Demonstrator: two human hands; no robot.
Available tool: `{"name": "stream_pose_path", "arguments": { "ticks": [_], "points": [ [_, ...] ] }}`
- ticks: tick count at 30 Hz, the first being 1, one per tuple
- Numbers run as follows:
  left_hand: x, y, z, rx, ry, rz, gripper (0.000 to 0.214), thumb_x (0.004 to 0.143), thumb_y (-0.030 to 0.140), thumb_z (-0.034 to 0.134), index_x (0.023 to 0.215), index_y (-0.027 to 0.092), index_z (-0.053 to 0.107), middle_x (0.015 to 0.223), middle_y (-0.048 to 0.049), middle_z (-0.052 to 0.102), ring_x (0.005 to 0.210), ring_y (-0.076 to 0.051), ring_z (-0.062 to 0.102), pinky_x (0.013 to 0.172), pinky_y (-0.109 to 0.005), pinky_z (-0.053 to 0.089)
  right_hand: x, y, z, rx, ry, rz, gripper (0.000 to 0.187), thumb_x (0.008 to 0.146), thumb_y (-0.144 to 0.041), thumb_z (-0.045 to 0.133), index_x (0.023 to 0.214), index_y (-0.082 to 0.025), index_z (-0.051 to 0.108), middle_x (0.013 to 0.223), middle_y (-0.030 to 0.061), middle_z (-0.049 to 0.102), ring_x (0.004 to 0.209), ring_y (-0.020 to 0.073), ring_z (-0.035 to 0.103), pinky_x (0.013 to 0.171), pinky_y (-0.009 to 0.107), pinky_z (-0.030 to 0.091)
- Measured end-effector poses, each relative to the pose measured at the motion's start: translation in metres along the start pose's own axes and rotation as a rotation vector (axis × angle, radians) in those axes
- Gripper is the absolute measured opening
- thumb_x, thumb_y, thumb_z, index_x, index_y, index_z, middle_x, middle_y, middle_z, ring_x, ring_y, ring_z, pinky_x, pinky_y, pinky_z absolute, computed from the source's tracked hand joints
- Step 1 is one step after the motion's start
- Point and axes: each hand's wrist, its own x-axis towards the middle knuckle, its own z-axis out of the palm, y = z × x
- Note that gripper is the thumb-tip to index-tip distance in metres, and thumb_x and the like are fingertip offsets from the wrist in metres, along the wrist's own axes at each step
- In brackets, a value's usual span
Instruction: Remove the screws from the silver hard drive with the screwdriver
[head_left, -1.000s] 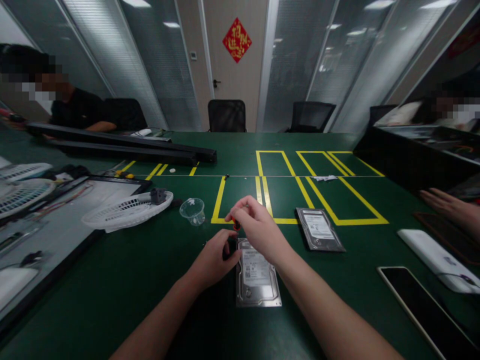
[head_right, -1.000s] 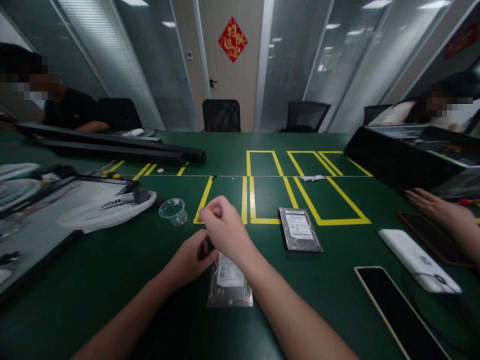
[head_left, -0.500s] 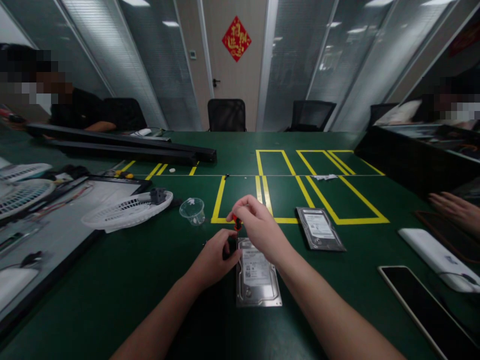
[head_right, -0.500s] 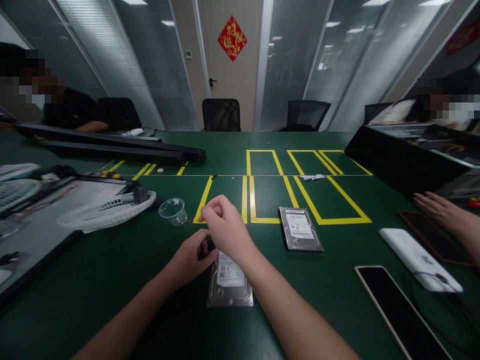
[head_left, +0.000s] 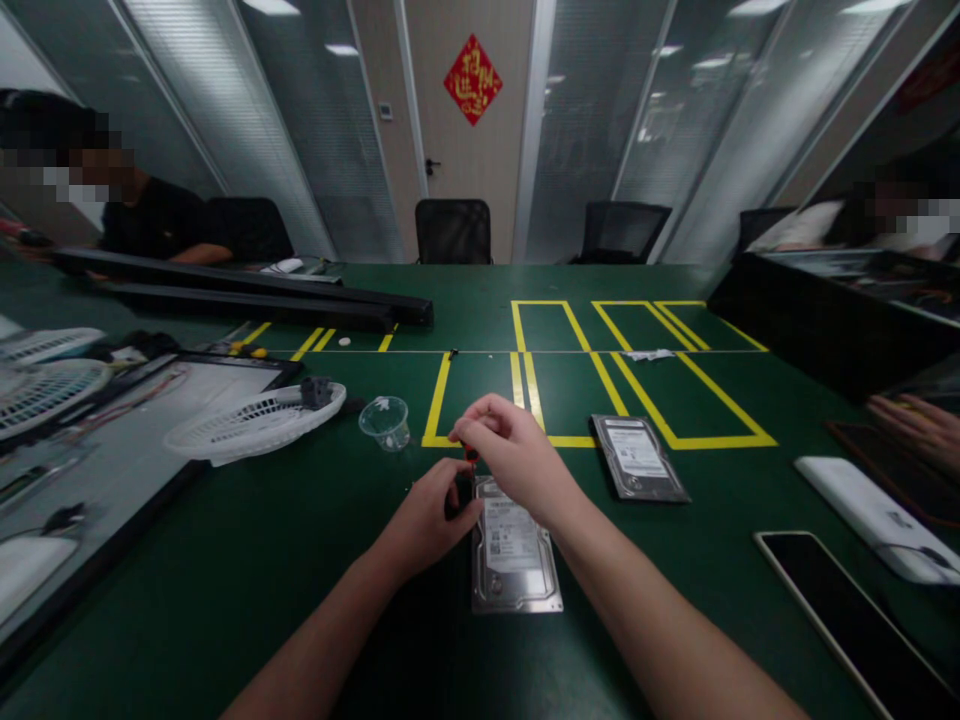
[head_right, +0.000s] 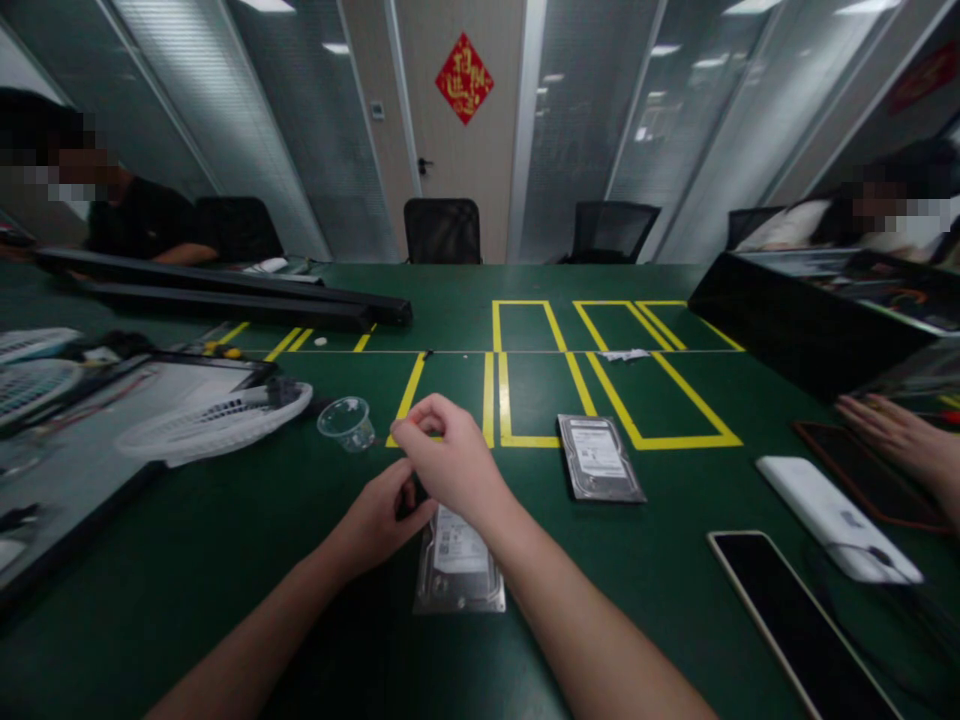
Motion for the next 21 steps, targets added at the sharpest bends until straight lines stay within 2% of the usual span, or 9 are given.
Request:
{"name": "stream_pose_path", "arguments": {
  "ticks": [6,10,13,16,21],
  "points": [
    [0.0002,0.0036,-0.0028,0.004,-0.005,0.005,0.028,0.092,0.025,0.067,0.118,0.018,0.061,0.091,-0.0004,0.061,0.072,-0.017,0.055,0.065,-0.029,0.043,0.0021,-0.0005,-0.0041,-0.096,0.015,-0.081,0.020,0.092,-0.033,0.058,0.082,-0.023,0.072,0.084,0.0005,0.068,0.085,0.0182,0.060,0.078,0.033,0.044],
    [0.0005,0.0059,-0.0038,0.016,-0.007,-0.005,0.030,0.091,0.025,0.067,0.120,0.018,0.062,0.091,-0.0007,0.062,0.073,-0.017,0.056,0.066,-0.030,0.043,0.0016,-0.0032,-0.0041,-0.066,0.017,-0.034,0.018,0.091,-0.031,0.057,0.084,-0.023,0.072,0.081,0.0003,0.066,0.084,0.0189,0.060,0.077,0.033,0.044],
    [0.0007,0.0061,-0.0033,0.022,-0.007,-0.020,0.029,0.091,0.026,0.068,0.119,0.018,0.062,0.089,-0.0001,0.061,0.072,-0.017,0.056,0.065,-0.030,0.043,-0.0001,-0.0041,-0.0026,0.029,0.028,0.016,0.009,0.091,-0.031,0.060,0.091,-0.023,0.065,0.079,-0.0006,0.065,0.079,0.0184,0.060,0.073,0.032,0.045],
    [0.0007,0.0054,-0.0025,0.019,-0.003,-0.012,0.029,0.091,0.025,0.068,0.118,0.018,0.063,0.087,0.0006,0.061,0.071,-0.017,0.056,0.064,-0.029,0.043,-0.0010,-0.0039,-0.0019,0.054,0.028,0.052,0.009,0.090,-0.032,0.061,0.088,-0.023,0.059,0.079,-0.0005,0.066,0.077,0.0173,0.059,0.073,0.032,0.046],
    [0.0005,0.0047,-0.0031,0.019,-0.006,0.001,0.028,0.092,0.026,0.068,0.119,0.019,0.062,0.088,0.0004,0.060,0.073,-0.017,0.057,0.064,-0.029,0.043,0.0015,-0.0018,-0.0042,-0.078,0.011,-0.060,0.018,0.092,-0.034,0.058,0.080,-0.022,0.065,0.078,-0.0012,0.062,0.078,0.0171,0.057,0.072,0.031,0.043]
  ]
}}
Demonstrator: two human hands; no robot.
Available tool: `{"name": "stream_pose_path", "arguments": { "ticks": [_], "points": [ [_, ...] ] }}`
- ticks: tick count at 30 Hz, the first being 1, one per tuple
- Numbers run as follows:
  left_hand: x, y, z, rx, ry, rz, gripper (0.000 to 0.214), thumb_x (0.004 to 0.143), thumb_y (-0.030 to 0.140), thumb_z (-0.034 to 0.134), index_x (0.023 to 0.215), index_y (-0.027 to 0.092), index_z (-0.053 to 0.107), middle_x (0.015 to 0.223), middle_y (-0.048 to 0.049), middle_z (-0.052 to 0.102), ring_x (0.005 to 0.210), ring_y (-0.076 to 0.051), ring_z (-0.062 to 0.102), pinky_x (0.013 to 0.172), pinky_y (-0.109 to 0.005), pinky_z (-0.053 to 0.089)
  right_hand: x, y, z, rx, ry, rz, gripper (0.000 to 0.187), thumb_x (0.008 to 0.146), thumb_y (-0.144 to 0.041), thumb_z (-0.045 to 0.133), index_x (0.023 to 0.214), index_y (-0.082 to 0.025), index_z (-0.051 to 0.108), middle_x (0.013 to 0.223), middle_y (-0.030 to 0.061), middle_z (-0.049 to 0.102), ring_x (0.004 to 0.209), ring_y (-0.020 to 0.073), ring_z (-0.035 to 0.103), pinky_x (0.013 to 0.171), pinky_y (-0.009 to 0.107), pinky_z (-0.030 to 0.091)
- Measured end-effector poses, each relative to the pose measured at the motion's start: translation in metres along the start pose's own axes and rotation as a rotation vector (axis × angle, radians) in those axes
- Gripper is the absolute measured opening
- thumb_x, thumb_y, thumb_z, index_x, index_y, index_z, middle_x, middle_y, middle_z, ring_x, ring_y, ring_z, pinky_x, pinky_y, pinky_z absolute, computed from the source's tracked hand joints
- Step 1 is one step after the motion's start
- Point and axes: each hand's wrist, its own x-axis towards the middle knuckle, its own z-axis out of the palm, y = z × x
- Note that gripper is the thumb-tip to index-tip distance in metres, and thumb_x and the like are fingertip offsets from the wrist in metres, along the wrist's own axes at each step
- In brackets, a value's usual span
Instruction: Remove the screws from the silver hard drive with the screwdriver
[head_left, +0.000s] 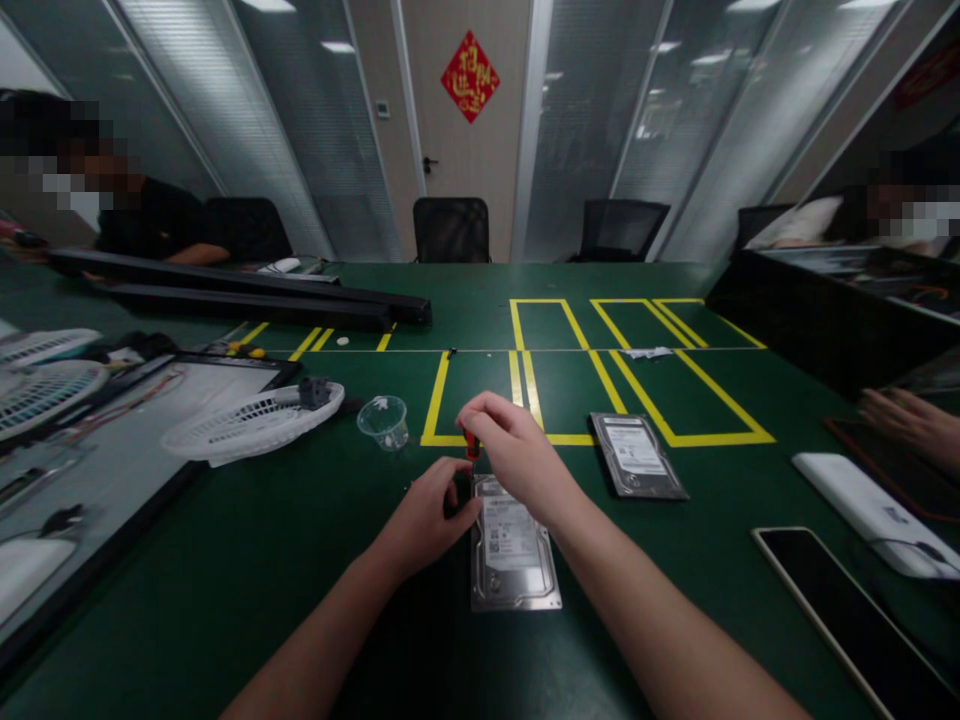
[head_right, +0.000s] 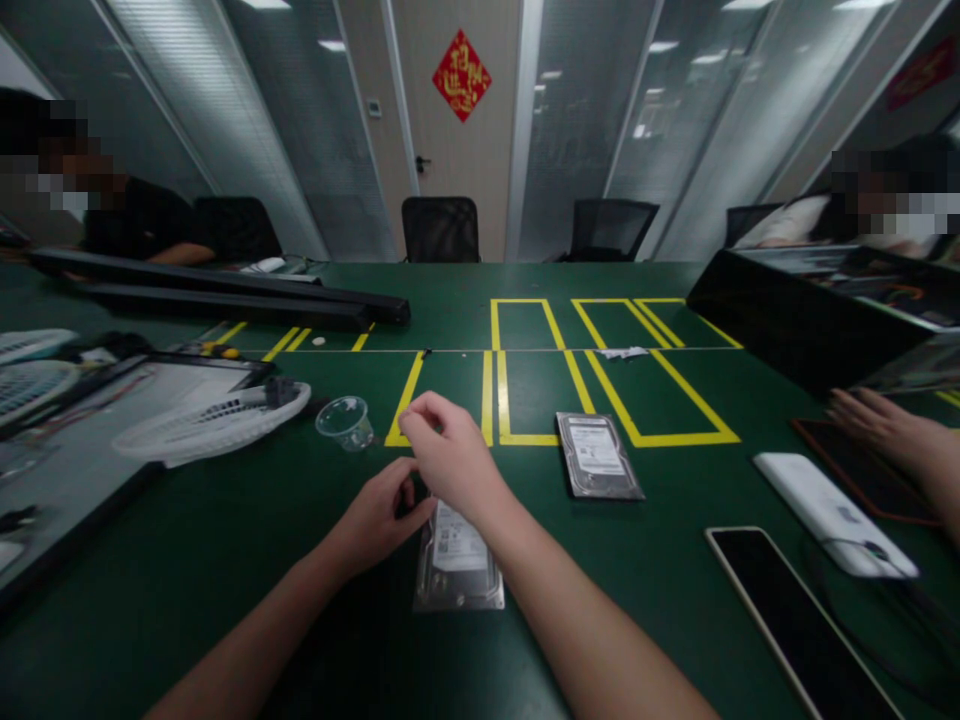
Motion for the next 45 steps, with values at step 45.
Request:
{"name": "stream_pose_path", "arguments": {
  "ticks": [45],
  "points": [
    [0.0003,0.0000,0.0011,0.000,0.005,0.002,0.027,0.091,0.025,0.068,0.117,0.018,0.062,0.089,0.0003,0.060,0.072,-0.017,0.055,0.065,-0.029,0.043,-0.0009,0.0018,0.0026,0.070,0.016,0.074,0.015,0.089,-0.035,0.063,0.083,-0.022,0.064,0.077,-0.0005,0.064,0.079,0.0182,0.060,0.075,0.033,0.045]
  ]
}}
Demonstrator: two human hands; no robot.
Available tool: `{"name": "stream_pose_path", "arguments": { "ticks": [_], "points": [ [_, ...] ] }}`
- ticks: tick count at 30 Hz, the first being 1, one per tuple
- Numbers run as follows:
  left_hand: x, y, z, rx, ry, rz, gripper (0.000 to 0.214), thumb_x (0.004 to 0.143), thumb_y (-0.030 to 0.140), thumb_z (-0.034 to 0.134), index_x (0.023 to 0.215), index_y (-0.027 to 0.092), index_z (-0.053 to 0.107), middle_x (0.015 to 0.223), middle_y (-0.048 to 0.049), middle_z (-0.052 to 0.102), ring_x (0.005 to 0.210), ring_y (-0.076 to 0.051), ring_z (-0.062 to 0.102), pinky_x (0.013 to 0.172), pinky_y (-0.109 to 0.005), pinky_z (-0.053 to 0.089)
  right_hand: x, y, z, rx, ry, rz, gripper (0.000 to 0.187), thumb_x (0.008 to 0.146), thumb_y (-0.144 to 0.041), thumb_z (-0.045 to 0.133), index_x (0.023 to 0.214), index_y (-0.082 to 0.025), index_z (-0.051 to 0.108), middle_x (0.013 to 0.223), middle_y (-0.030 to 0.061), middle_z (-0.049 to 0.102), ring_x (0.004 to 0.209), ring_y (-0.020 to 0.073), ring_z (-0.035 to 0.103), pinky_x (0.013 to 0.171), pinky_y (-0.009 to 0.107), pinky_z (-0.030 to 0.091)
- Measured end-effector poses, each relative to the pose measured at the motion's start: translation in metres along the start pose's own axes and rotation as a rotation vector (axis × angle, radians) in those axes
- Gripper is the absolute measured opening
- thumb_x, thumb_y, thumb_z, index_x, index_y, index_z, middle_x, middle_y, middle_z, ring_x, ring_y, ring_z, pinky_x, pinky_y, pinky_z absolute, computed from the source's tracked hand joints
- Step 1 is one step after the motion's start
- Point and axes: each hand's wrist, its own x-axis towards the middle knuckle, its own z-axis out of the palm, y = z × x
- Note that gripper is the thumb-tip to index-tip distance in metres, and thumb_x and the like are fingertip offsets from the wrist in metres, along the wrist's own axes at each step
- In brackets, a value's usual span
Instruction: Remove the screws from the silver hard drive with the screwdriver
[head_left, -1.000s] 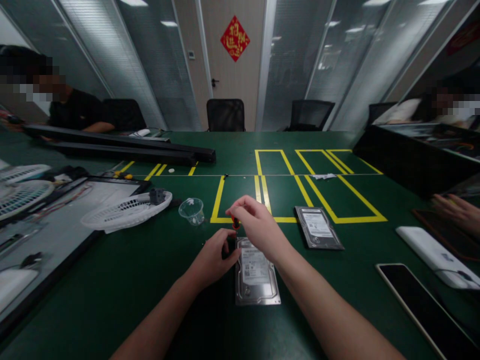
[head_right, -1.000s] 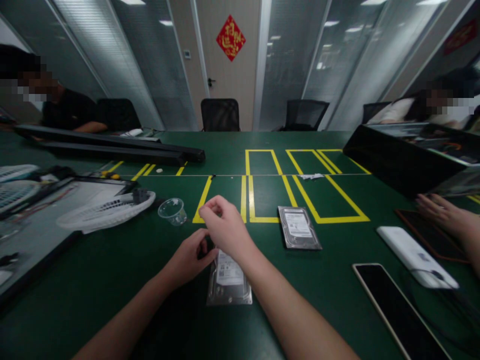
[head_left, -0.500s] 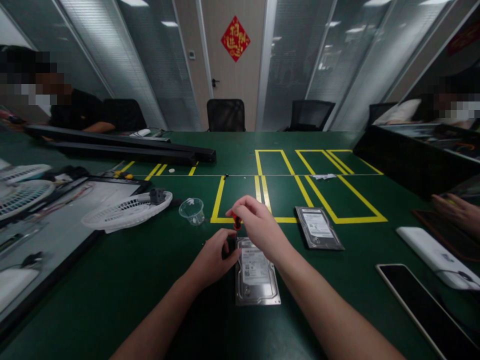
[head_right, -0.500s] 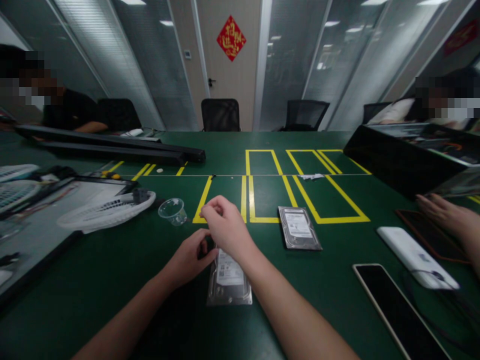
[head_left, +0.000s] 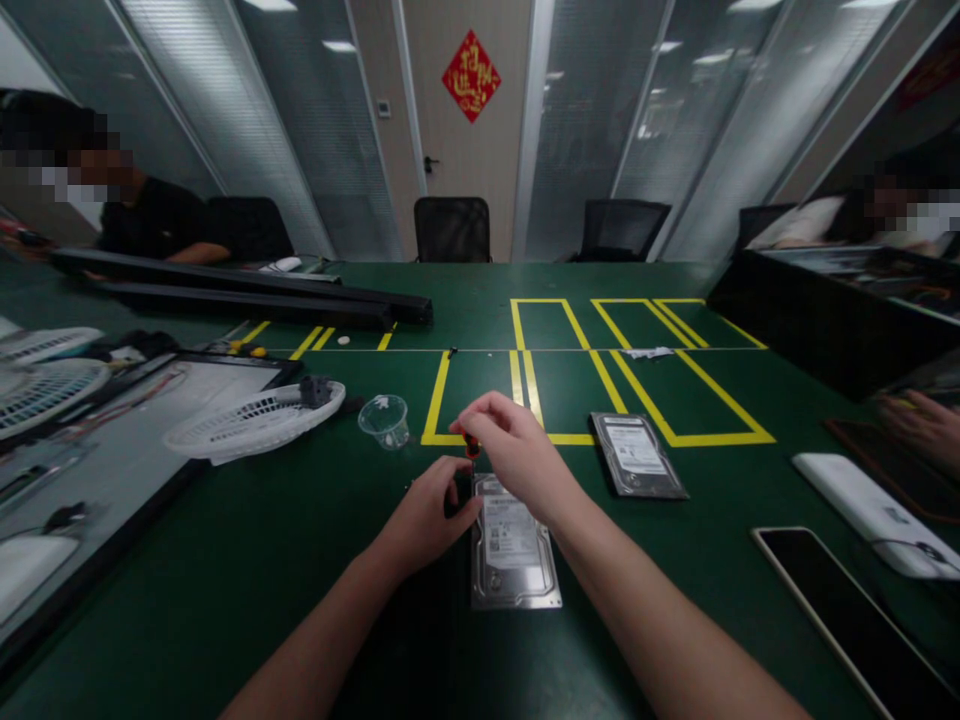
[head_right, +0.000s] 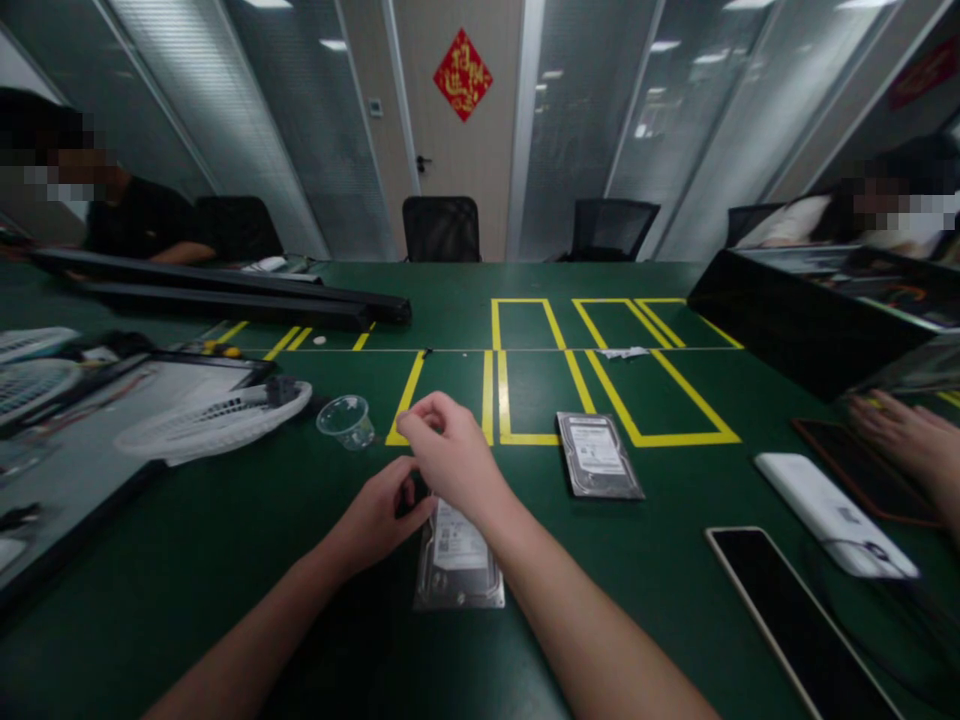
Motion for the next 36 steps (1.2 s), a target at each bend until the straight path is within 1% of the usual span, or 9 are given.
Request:
{"name": "stream_pose_path", "arguments": {
  "ticks": [2,5,10,13,17,21,26,29,36],
  "points": [
    [-0.0004,-0.0003,-0.0004,-0.004,-0.002,0.000,0.027,0.092,0.025,0.068,0.117,0.018,0.062,0.088,0.0004,0.060,0.072,-0.017,0.055,0.065,-0.029,0.043,0.0009,-0.0007,-0.0014,-0.049,-0.003,-0.051,0.018,0.091,-0.035,0.059,0.081,-0.022,0.067,0.080,0.0002,0.065,0.081,0.0183,0.060,0.075,0.033,0.044],
    [-0.0006,-0.0006,-0.0007,-0.004,-0.001,0.000,0.029,0.092,0.026,0.068,0.118,0.018,0.062,0.089,-0.0002,0.061,0.072,-0.017,0.056,0.065,-0.029,0.043,0.0019,-0.0014,-0.0025,-0.079,-0.011,-0.077,0.022,0.092,-0.035,0.056,0.080,-0.022,0.069,0.080,0.0004,0.065,0.082,0.0185,0.059,0.075,0.033,0.043],
    [-0.0003,-0.0010,0.0003,0.001,0.000,-0.009,0.028,0.091,0.026,0.069,0.118,0.018,0.063,0.088,0.0004,0.061,0.071,-0.017,0.056,0.064,-0.029,0.044,0.0004,-0.0003,0.0003,0.016,0.015,-0.012,0.013,0.089,-0.035,0.063,0.090,-0.022,0.064,0.080,-0.0010,0.065,0.078,0.0177,0.059,0.073,0.033,0.044],
    [-0.0002,-0.0011,0.0007,0.004,0.002,-0.011,0.028,0.091,0.025,0.069,0.117,0.019,0.063,0.088,0.0005,0.062,0.071,-0.017,0.057,0.064,-0.029,0.044,-0.0008,-0.0005,0.0014,0.053,0.030,0.039,0.011,0.088,-0.033,0.062,0.088,-0.023,0.060,0.076,-0.0014,0.064,0.077,0.0177,0.060,0.072,0.032,0.044],
    [-0.0002,-0.0002,-0.0005,0.002,-0.003,-0.005,0.028,0.092,0.026,0.068,0.117,0.019,0.063,0.089,0.0002,0.061,0.073,-0.018,0.057,0.064,-0.029,0.043,-0.0003,-0.0026,-0.0010,-0.044,0.015,-0.047,0.015,0.089,-0.033,0.058,0.081,-0.022,0.064,0.079,-0.0008,0.062,0.079,0.0178,0.058,0.074,0.033,0.043],
    [0.0001,0.0003,-0.0013,-0.001,-0.013,-0.012,0.028,0.092,0.027,0.068,0.119,0.018,0.062,0.089,0.0000,0.061,0.073,-0.017,0.057,0.064,-0.029,0.043,0.0017,-0.0019,-0.0028,-0.090,0.011,-0.089,0.021,0.091,-0.035,0.055,0.081,-0.023,0.069,0.080,-0.0003,0.063,0.084,0.0189,0.058,0.077,0.034,0.042],
    [0.0002,-0.0013,0.0003,0.004,-0.006,-0.009,0.028,0.092,0.026,0.068,0.119,0.019,0.062,0.087,0.0009,0.060,0.072,-0.017,0.056,0.065,-0.029,0.042,0.0020,0.0020,0.0004,0.013,0.028,-0.021,0.013,0.089,-0.035,0.061,0.090,-0.023,0.066,0.079,-0.0012,0.065,0.078,0.0180,0.059,0.074,0.033,0.043],
    [-0.0001,-0.0016,0.0007,0.002,-0.001,-0.009,0.029,0.091,0.025,0.068,0.119,0.019,0.062,0.087,0.0011,0.059,0.072,-0.017,0.056,0.065,-0.030,0.042,0.0006,0.0018,0.0009,0.044,0.032,0.025,0.011,0.088,-0.034,0.063,0.088,-0.023,0.062,0.082,0.0001,0.068,0.077,0.0176,0.060,0.074,0.033,0.045],
    [-0.0003,0.0008,-0.0008,-0.009,-0.009,-0.014,0.029,0.092,0.025,0.068,0.119,0.018,0.062,0.089,0.0005,0.059,0.072,-0.017,0.055,0.065,-0.030,0.042,0.0009,-0.0020,-0.0032,-0.076,-0.001,-0.085,0.020,0.092,-0.035,0.056,0.082,-0.023,0.069,0.081,-0.0005,0.064,0.083,0.0186,0.059,0.077,0.034,0.043]
  ]
}}
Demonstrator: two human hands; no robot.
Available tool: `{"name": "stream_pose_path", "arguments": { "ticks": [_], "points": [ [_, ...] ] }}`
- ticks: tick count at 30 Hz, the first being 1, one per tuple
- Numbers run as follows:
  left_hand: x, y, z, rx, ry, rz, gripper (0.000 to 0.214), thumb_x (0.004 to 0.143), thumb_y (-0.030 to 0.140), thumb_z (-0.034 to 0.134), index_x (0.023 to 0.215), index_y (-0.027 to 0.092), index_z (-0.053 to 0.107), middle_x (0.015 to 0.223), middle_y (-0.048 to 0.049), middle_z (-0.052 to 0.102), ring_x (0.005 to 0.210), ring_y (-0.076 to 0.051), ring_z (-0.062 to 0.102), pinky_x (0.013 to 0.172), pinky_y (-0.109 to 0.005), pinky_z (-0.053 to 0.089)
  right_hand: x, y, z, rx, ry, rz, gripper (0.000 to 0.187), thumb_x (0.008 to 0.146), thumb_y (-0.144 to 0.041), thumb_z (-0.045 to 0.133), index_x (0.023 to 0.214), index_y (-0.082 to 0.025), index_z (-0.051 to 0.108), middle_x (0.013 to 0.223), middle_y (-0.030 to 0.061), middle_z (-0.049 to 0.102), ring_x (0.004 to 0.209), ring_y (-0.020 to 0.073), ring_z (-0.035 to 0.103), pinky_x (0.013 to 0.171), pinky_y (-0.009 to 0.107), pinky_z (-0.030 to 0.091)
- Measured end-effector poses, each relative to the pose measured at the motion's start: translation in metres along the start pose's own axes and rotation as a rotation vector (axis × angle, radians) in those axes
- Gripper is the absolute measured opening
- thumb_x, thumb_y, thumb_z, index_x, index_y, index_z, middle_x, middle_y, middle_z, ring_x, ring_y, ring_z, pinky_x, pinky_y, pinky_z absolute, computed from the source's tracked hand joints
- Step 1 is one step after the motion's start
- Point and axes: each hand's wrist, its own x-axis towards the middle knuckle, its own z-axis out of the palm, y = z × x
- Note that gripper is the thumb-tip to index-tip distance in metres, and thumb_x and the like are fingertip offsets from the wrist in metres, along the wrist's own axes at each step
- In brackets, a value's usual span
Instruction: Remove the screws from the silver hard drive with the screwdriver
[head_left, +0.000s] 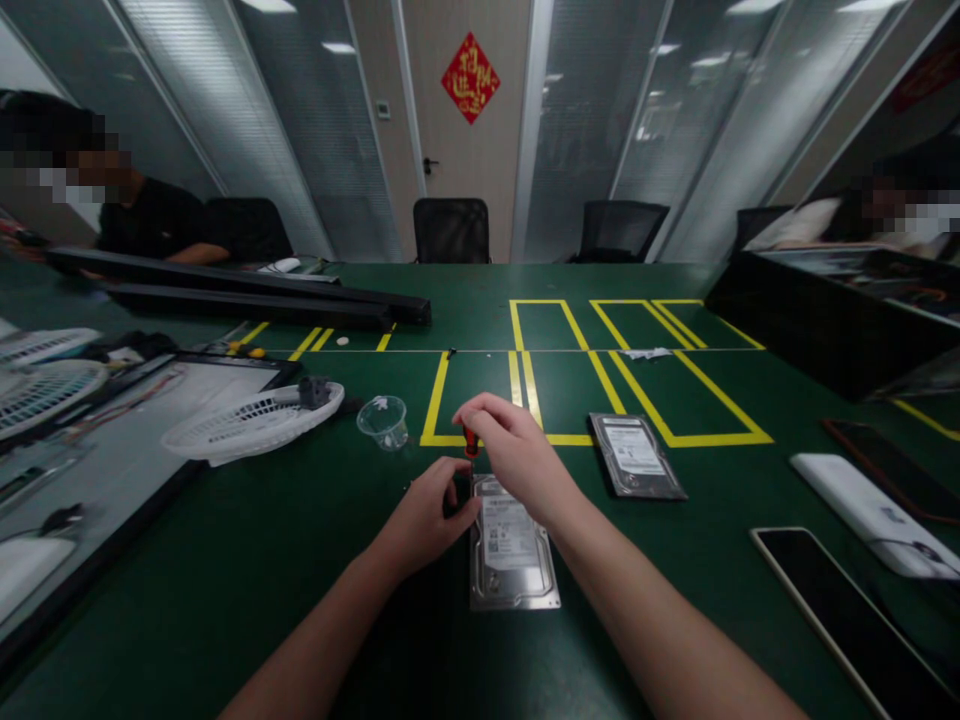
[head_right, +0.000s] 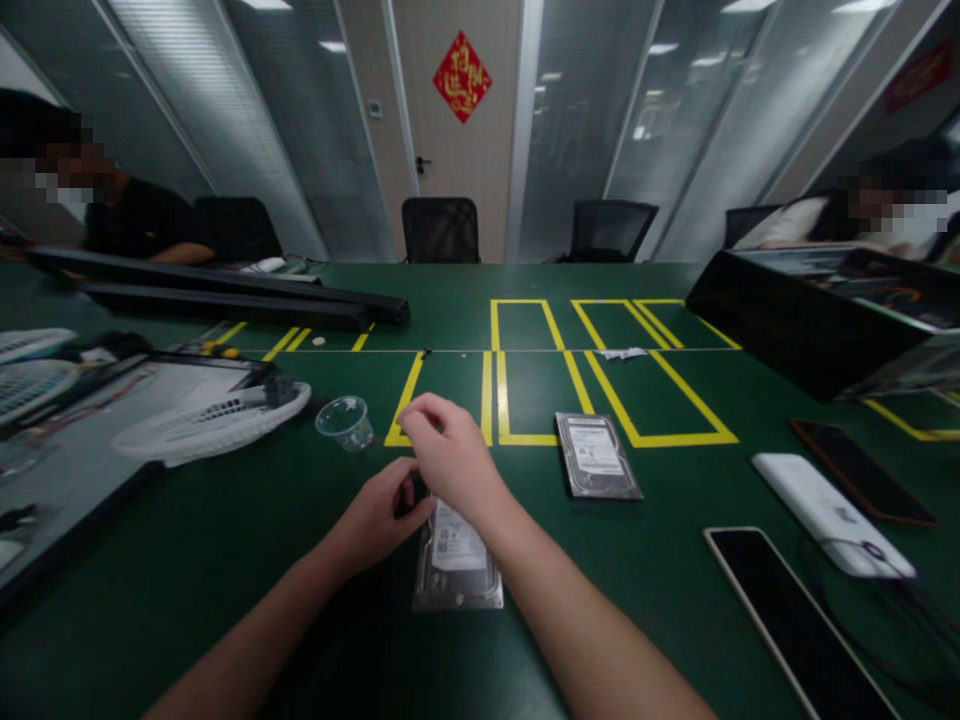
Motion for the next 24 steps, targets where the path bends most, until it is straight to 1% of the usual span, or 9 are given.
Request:
{"name": "stream_pose_path", "arguments": {
  "ticks": [4,7,10,12,17,21,24],
  "points": [
    [0.0000,-0.0003,0.0004,-0.002,-0.005,-0.006,0.029,0.092,0.025,0.068,0.119,0.018,0.061,0.089,0.0005,0.059,0.073,-0.017,0.055,0.065,-0.029,0.042,0.0003,0.0009,0.0010,0.008,-0.006,0.014,0.019,0.092,-0.034,0.056,0.086,-0.023,0.071,0.083,-0.0002,0.066,0.084,0.0186,0.060,0.078,0.034,0.043],
    [-0.0004,-0.0010,0.0007,0.001,-0.002,-0.008,0.029,0.092,0.025,0.067,0.119,0.018,0.061,0.090,0.0002,0.060,0.072,-0.016,0.055,0.064,-0.029,0.042,-0.0010,0.0014,0.0025,0.060,0.013,0.066,0.012,0.090,-0.035,0.061,0.089,-0.023,0.065,0.081,-0.0010,0.066,0.079,0.0178,0.060,0.075,0.033,0.045],
    [-0.0005,-0.0011,0.0006,0.012,0.001,0.004,0.028,0.092,0.026,0.068,0.118,0.019,0.061,0.089,0.0007,0.060,0.072,-0.017,0.056,0.064,-0.029,0.042,-0.0022,0.0007,0.0037,0.079,0.024,0.112,0.010,0.088,-0.033,0.062,0.088,-0.023,0.061,0.080,-0.0006,0.066,0.077,0.0173,0.060,0.074,0.033,0.045],
    [-0.0003,-0.0011,0.0004,0.013,0.004,0.006,0.028,0.092,0.026,0.068,0.118,0.019,0.062,0.088,0.0007,0.060,0.072,-0.017,0.056,0.064,-0.029,0.042,-0.0020,0.0002,0.0039,0.062,0.026,0.099,0.010,0.088,-0.032,0.060,0.084,-0.022,0.061,0.080,-0.0002,0.065,0.078,0.0174,0.059,0.075,0.033,0.045],
    [-0.0001,-0.0016,0.0009,0.014,0.004,0.010,0.029,0.092,0.026,0.068,0.119,0.018,0.062,0.090,-0.0001,0.061,0.073,-0.017,0.057,0.064,-0.029,0.043,0.0002,0.0009,0.0024,0.040,0.026,0.029,0.018,0.090,-0.033,0.054,0.078,-0.023,0.062,0.077,-0.0017,0.058,0.079,0.0178,0.056,0.073,0.033,0.041],
    [-0.0006,-0.0017,0.0010,0.026,0.011,0.011,0.028,0.092,0.026,0.068,0.119,0.019,0.062,0.090,0.0000,0.062,0.074,-0.017,0.057,0.064,-0.029,0.043,0.0006,0.0018,0.0020,0.029,-0.005,-0.003,0.020,0.092,-0.033,0.054,0.080,-0.022,0.066,0.078,-0.0015,0.060,0.080,0.0177,0.056,0.074,0.033,0.040],
    [-0.0005,-0.0019,0.0011,0.026,0.005,0.001,0.028,0.092,0.026,0.068,0.118,0.019,0.062,0.090,0.0002,0.062,0.074,-0.017,0.057,0.064,-0.029,0.043,-0.0007,0.0017,0.0032,0.061,0.010,0.034,0.014,0.090,-0.033,0.057,0.086,-0.023,0.066,0.078,-0.0017,0.062,0.078,0.0173,0.057,0.074,0.032,0.042]
  ]
}}
